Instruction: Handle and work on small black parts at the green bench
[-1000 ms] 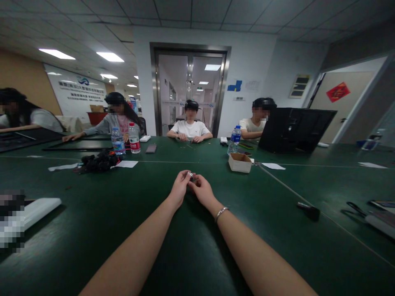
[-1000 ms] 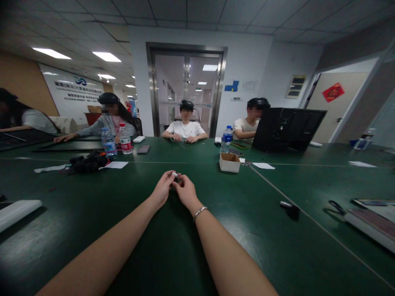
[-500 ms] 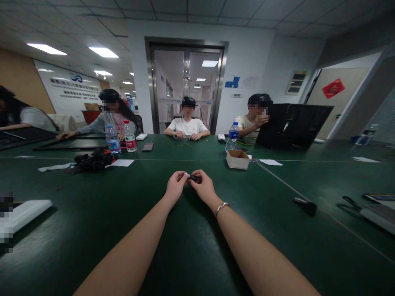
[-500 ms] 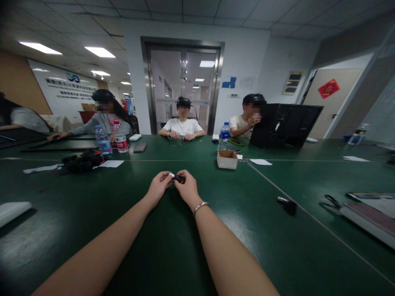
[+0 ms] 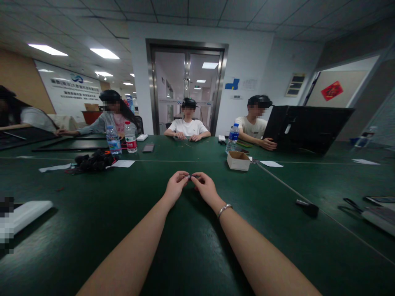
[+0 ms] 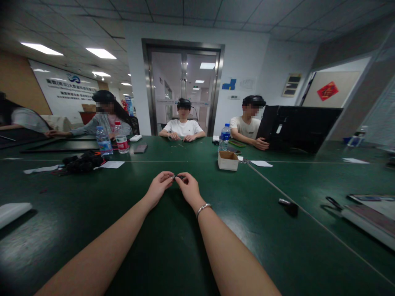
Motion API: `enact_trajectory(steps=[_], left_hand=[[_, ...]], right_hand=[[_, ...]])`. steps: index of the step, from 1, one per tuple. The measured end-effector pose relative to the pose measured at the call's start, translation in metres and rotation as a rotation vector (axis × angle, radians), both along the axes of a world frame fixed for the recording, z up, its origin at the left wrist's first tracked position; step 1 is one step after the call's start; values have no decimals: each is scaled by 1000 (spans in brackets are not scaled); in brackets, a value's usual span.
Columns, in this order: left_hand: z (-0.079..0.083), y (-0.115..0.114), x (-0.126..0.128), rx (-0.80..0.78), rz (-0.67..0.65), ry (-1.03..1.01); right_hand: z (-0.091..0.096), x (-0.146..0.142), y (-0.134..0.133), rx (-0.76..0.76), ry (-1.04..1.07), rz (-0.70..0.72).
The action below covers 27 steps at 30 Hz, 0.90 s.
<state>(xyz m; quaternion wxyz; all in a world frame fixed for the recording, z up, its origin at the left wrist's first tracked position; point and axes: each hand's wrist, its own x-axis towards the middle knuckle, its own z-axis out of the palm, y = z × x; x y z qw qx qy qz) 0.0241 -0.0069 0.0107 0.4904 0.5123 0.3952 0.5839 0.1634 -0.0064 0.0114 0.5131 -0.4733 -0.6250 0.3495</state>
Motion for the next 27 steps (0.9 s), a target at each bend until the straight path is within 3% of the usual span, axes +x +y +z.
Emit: enact_trajectory(steps=[5, 15, 19, 22, 27], left_hand=[[3, -2, -3, -13, -45, 19], [-1, 1, -4, 1, -28, -71], [3, 2, -6, -161, -24, -146], [4, 4, -8, -263, -5, -53], [1, 3, -12, -117, -78, 63]], right_hand=[[2, 1, 1, -47, 117, 2], [1, 0, 4, -81, 136, 35], [1, 0, 3, -70, 149, 17], [2, -1, 3, -76, 145, 21], [2, 1, 3, -72, 145, 21]])
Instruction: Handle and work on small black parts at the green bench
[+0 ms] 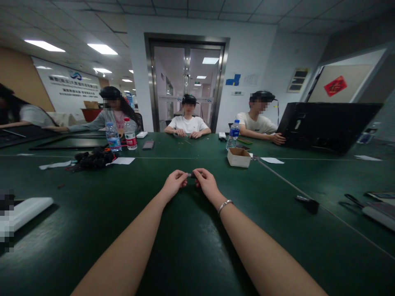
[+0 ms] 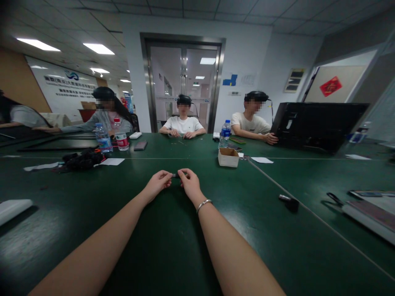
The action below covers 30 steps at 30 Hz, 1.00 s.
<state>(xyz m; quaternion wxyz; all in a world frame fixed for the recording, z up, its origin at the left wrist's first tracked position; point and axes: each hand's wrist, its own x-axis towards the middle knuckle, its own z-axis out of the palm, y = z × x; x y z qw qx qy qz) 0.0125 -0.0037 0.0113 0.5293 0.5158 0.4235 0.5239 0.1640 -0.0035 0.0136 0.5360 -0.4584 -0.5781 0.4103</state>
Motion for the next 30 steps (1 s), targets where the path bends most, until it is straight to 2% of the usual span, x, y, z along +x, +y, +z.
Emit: enact_trajectory(steps=[3, 9, 17, 22, 30], left_hand=[[0, -3, -1, 77, -41, 8], [5, -7, -3, 210, 27, 107], [8, -6, -3, 208, 27, 121], [3, -1, -4, 140, 95, 225], [-2, 3, -8, 141, 140, 440]], right_hand=[[-2, 2, 2, -1, 4, -2], [-5, 3, 5, -5, 2, -5], [-5, 3, 5, -4, -5, 23], [-5, 2, 3, 29, -28, 53], [-4, 3, 0, 41, -39, 104]])
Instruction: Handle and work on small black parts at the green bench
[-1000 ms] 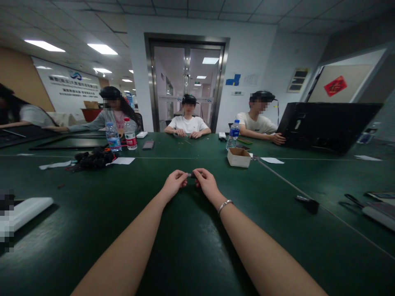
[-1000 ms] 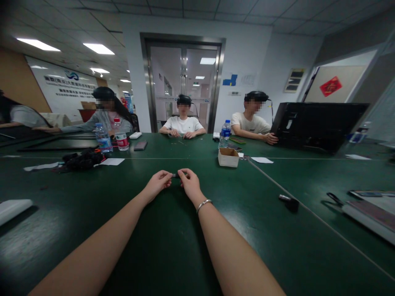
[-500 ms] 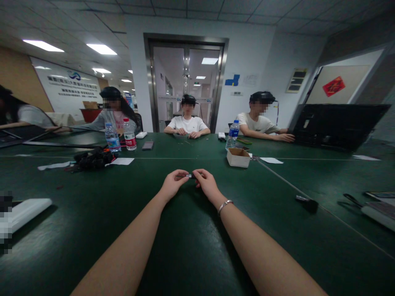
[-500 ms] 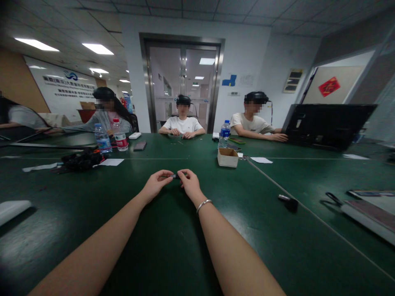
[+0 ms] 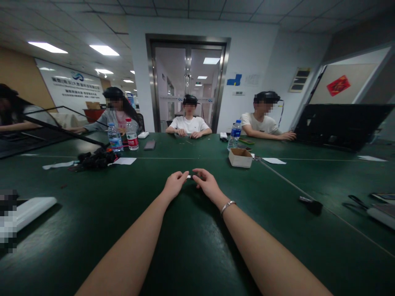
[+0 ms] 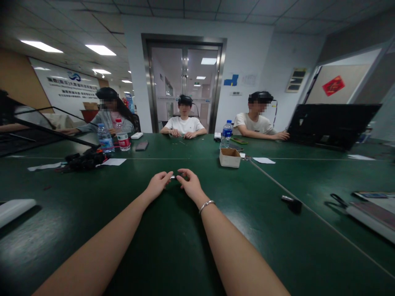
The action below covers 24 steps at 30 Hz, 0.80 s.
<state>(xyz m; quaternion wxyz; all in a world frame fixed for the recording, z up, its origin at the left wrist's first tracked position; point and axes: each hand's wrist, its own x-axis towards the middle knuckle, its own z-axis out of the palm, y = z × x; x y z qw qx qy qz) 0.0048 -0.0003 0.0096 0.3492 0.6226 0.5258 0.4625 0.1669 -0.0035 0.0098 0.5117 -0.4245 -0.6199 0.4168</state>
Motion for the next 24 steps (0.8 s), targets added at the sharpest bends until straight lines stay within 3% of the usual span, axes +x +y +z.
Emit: enact_trajectory(steps=[4, 14, 19, 24], left_hand=[[0, -1, -2, 22, 57, 144], [8, -6, -4, -31, 137, 253], [1, -2, -3, 47, 115, 150], [0, -1, 0, 167, -6, 32]], right_hand=[[4, -1, -4, -2, -19, 31], [2, 0, -1, -10, 10, 97], [4, -2, -2, -11, -16, 49], [7, 1, -2, -70, 4, 1]])
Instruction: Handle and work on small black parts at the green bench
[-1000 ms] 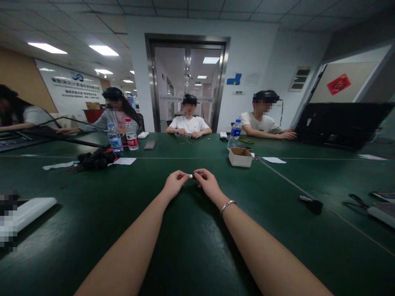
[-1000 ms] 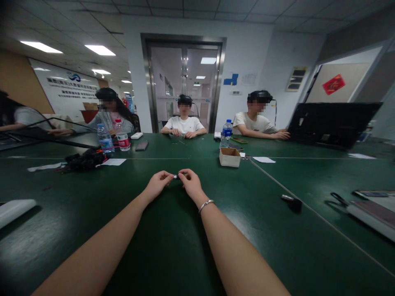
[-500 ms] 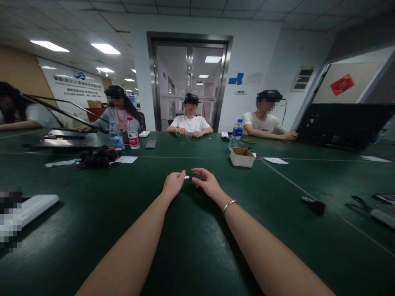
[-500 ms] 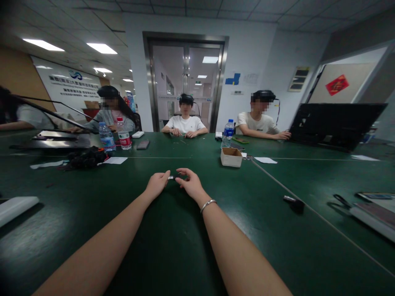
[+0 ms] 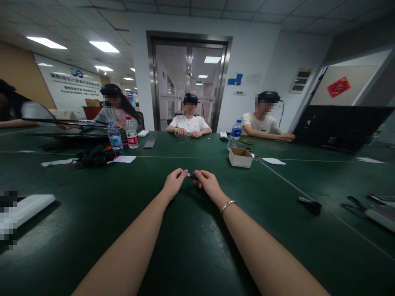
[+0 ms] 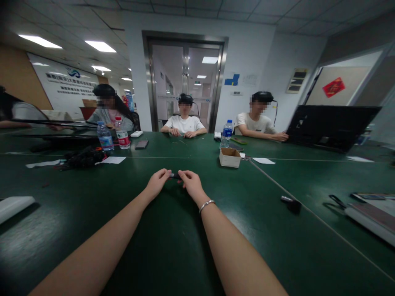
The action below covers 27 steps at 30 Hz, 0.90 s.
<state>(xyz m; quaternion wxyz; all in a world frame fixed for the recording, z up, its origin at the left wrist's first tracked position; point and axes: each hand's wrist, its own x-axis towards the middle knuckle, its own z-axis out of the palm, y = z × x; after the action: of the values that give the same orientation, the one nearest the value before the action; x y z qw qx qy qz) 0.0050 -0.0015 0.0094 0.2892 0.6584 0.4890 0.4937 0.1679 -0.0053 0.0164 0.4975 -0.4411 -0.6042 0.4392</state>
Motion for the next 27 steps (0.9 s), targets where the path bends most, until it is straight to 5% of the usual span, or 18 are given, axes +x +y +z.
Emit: enact_trajectory(steps=[12, 27], left_hand=[[4, -3, -1, 2, -170, -163], [-1, 2, 0, -82, -26, -10]], right_hand=[[-8, 4, 7, -18, 83, -43], [-5, 8, 5, -44, 160, 77]])
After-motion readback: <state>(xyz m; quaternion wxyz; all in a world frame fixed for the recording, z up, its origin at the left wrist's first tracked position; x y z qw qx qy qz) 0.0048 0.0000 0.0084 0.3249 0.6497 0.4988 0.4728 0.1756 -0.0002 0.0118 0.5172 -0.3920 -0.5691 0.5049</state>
